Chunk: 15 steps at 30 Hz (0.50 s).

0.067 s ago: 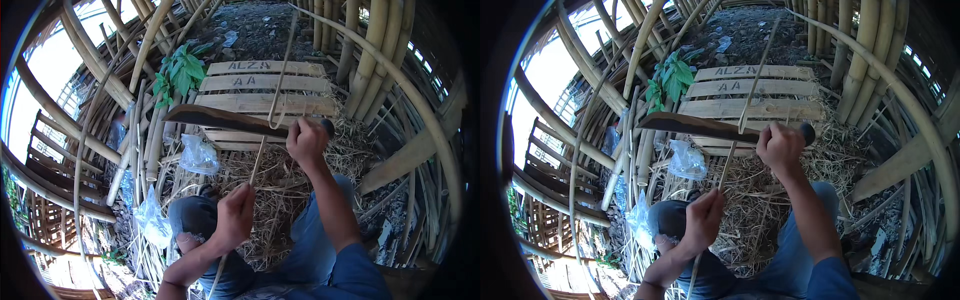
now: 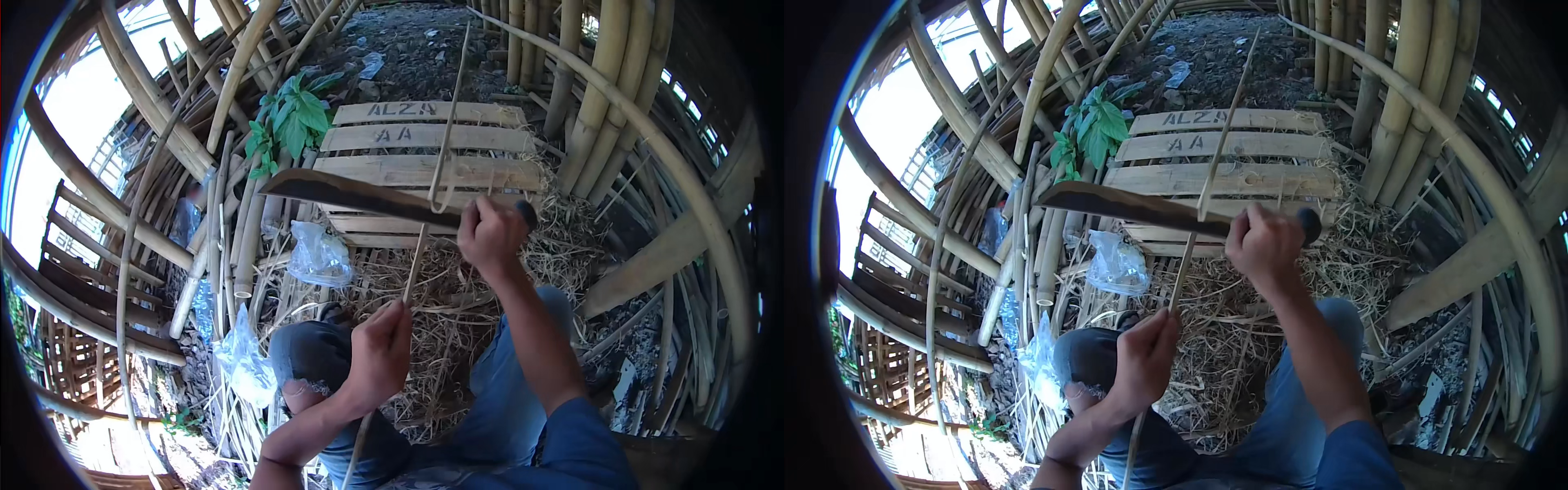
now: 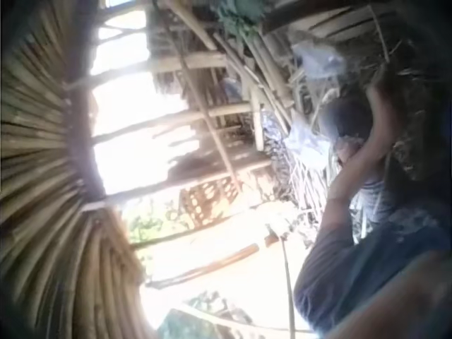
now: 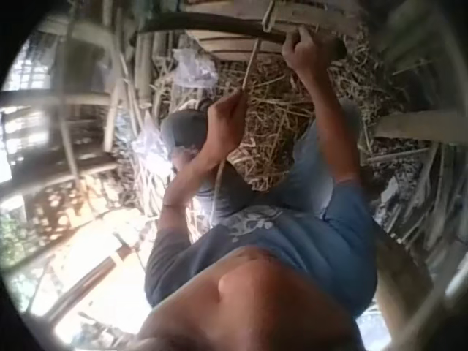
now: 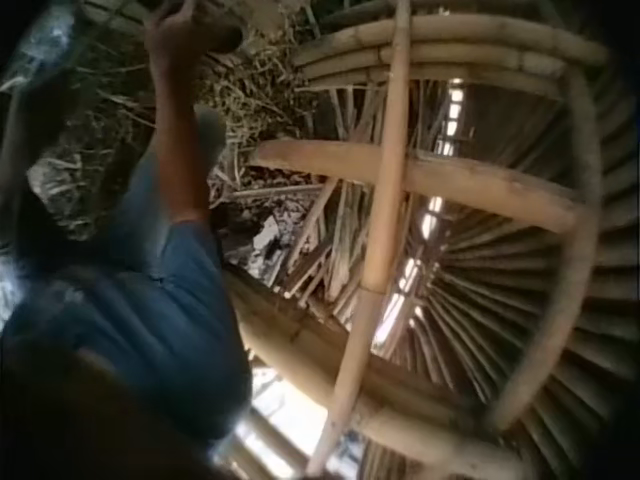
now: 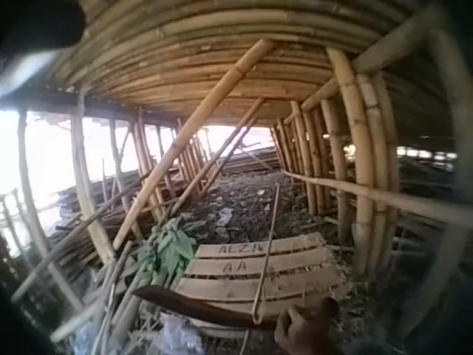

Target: The person shaves a thin bamboo strip using a machete, repeatedly scraping the blade along the length of the strip to remove shavings.

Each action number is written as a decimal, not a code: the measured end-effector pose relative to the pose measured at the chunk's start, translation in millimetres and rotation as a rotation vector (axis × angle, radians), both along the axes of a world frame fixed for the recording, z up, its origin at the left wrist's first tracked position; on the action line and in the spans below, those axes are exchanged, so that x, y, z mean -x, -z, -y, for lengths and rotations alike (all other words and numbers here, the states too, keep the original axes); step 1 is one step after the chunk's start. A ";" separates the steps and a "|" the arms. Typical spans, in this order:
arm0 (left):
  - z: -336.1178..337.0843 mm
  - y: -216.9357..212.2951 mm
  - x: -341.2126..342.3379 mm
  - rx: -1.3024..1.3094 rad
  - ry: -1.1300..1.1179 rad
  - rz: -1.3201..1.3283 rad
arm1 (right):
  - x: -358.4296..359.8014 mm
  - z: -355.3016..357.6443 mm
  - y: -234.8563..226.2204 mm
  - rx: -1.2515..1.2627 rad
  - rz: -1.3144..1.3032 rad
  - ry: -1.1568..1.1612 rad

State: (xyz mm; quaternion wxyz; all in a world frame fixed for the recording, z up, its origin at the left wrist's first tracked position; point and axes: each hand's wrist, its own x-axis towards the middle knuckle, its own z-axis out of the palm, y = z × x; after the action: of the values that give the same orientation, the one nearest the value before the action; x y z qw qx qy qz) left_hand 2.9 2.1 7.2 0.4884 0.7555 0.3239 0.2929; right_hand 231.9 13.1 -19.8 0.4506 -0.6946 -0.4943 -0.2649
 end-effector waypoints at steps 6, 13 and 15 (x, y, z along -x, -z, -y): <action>-1.8 13.0 7.2 -0.018 -0.038 -0.022 | 26.1 11.4 -4.5 -0.015 0.123 -0.095; 14.1 5.9 13.1 -0.009 0.071 -0.057 | -34.2 5.8 1.1 0.084 -0.117 0.379; 8.4 11.0 16.5 -0.045 0.052 -0.064 | -20.9 12.8 3.1 0.114 -0.185 0.337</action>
State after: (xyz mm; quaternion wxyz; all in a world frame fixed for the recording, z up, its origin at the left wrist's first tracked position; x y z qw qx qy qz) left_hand -13.6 -6.3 -3.9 0.4684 0.7833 0.3129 0.2630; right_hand 252.8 0.3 -22.9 0.4034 -0.8132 -0.3418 -0.2432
